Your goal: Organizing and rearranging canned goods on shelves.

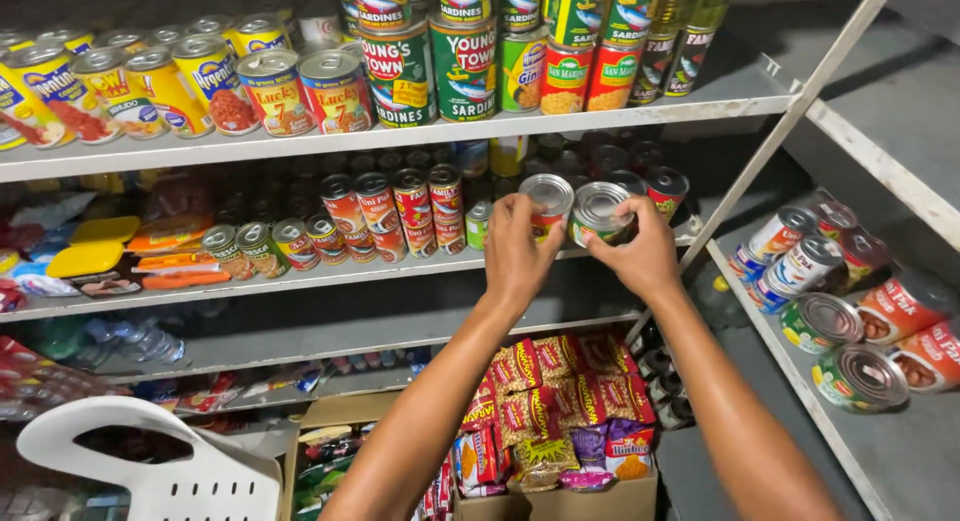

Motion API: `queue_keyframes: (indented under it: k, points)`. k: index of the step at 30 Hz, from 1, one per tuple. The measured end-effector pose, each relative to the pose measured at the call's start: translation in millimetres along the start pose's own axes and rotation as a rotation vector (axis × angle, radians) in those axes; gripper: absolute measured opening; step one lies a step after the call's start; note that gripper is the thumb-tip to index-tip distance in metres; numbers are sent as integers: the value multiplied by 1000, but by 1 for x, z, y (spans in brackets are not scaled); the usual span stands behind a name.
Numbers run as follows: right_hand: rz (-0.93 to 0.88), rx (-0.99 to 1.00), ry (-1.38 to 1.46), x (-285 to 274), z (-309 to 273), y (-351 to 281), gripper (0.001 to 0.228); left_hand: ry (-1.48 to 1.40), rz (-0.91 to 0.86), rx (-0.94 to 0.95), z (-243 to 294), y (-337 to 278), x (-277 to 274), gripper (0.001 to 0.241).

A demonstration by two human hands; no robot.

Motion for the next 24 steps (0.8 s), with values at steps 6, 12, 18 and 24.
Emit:
queue_keyframes:
  k: [6, 12, 18, 24]
  points:
    - [26, -104, -162, 51, 12, 84, 55, 70, 26, -97, -17, 10, -19, 34]
    - [-136, -148, -78, 134, 63, 153, 48, 81, 77, -120, -25, 13, -33, 34]
    - [-408, -135, -542, 164, 60, 164, 49, 85, 103, -140, -28, 3, -38, 34]
    - [-405, -104, -415, 162, 57, 161, 52, 112, 81, -129, -31, 6, -31, 35]
Point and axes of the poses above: each hand's wrist, its own y-axis towards the middle knuckle, its own x-axis out of the palm, z = x × y, the point moved 6 cm from there along y, towards the middle knuckle, and after that the axes turned 15 degrees about -y, right-handed, at the moved point
